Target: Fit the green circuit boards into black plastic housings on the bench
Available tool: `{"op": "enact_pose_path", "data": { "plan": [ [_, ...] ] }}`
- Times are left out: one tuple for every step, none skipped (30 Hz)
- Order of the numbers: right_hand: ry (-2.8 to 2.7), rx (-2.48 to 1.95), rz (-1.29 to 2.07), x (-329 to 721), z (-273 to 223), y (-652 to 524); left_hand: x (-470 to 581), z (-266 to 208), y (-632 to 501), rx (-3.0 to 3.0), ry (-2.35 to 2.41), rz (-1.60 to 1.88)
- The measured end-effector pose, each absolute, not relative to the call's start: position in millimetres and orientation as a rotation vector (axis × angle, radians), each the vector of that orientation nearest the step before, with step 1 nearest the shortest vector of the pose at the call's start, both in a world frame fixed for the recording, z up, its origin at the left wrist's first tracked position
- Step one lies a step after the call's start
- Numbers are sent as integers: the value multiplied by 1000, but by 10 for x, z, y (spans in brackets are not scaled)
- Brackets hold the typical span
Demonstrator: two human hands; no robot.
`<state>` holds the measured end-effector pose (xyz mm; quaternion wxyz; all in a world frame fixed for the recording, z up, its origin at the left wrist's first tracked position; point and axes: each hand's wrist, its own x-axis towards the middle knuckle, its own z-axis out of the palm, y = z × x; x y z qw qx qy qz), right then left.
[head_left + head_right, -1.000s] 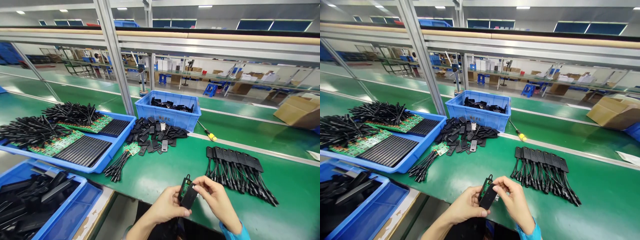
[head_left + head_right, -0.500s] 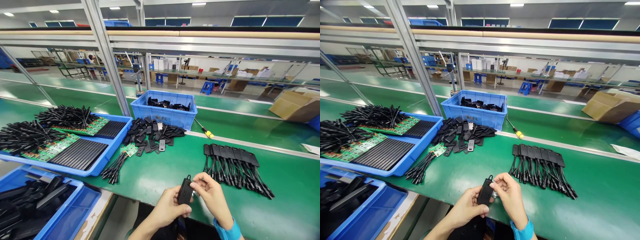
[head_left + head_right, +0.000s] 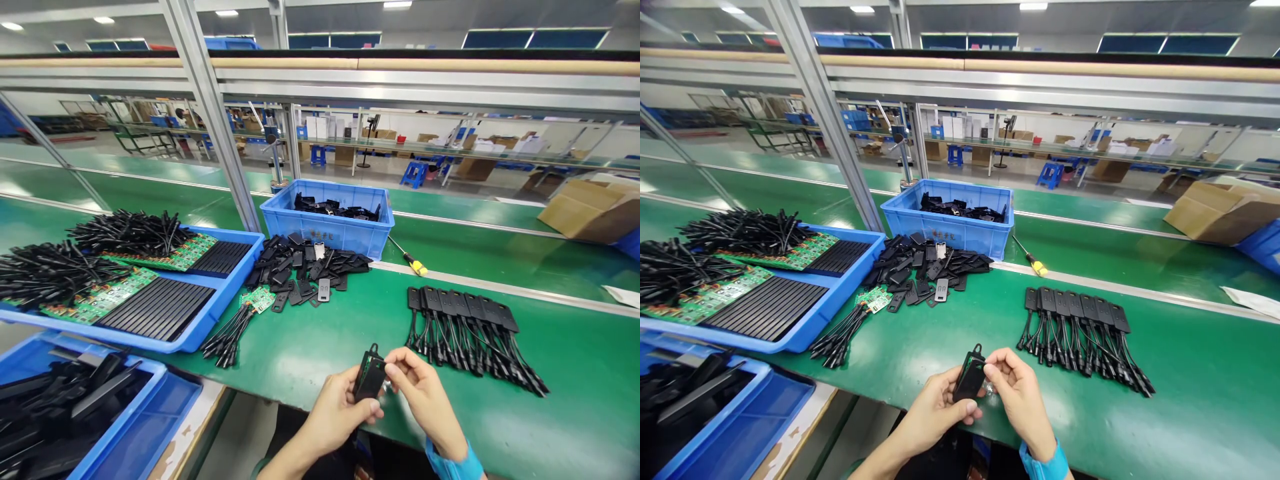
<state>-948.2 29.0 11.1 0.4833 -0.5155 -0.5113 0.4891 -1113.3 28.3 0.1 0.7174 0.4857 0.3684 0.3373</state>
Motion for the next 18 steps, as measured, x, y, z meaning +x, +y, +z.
{"op": "enact_pose_path", "data": {
  "plan": [
    [-1240, -1258, 1219, -9488, 118, 284, -11135, -10, 284, 1078, 804, 746],
    [-1226, -1266, 1238, -9495, 125, 279, -11137, -20, 283, 1080, 794, 748],
    [-1207, -1275, 1247, -9500, 133, 276, -11139, -26, 281, 1082, 784, 749],
    [-1186, -1282, 1248, -9504, 141, 274, -11141, -27, 278, 1085, 778, 753],
    [-1169, -1290, 1248, -9507, 150, 273, -11143, -24, 276, 1091, 773, 755],
    [-1156, -1299, 1247, -9509, 160, 274, -11145, -17, 274, 1095, 770, 756],
    [-1147, -1308, 1248, -9510, 169, 275, -11147, -8, 273, 1101, 768, 754],
    [-1140, -1317, 1250, -9510, 177, 278, -11149, 1, 272, 1107, 765, 751],
    [-1135, -1324, 1255, -9510, 182, 283, -11150, 7, 271, 1109, 764, 748],
    [-1128, -1330, 1264, -9511, 185, 288, -11150, 11, 271, 1110, 765, 747],
    [-1121, -1334, 1281, -9513, 185, 293, -11150, 12, 271, 1111, 765, 745],
    [-1109, -1333, 1302, -9515, 181, 298, -11149, 10, 270, 1112, 767, 745],
    [-1089, -1327, 1321, -9518, 174, 303, -11148, 6, 268, 1113, 767, 746],
    [-1066, -1315, 1341, -9521, 165, 306, -11148, 2, 266, 1112, 766, 746],
    [-1049, -1300, 1364, -9524, 153, 309, -11149, -1, 264, 1115, 765, 745],
    [-1046, -1283, 1390, -9527, 140, 310, -11152, -3, 262, 1120, 764, 744],
    [-1063, -1266, 1425, -9530, 125, 310, -11156, -4, 260, 1129, 762, 741],
    [-1094, -1247, 1465, -9532, 109, 310, -11161, -3, 259, 1141, 763, 740]
  ]
}}
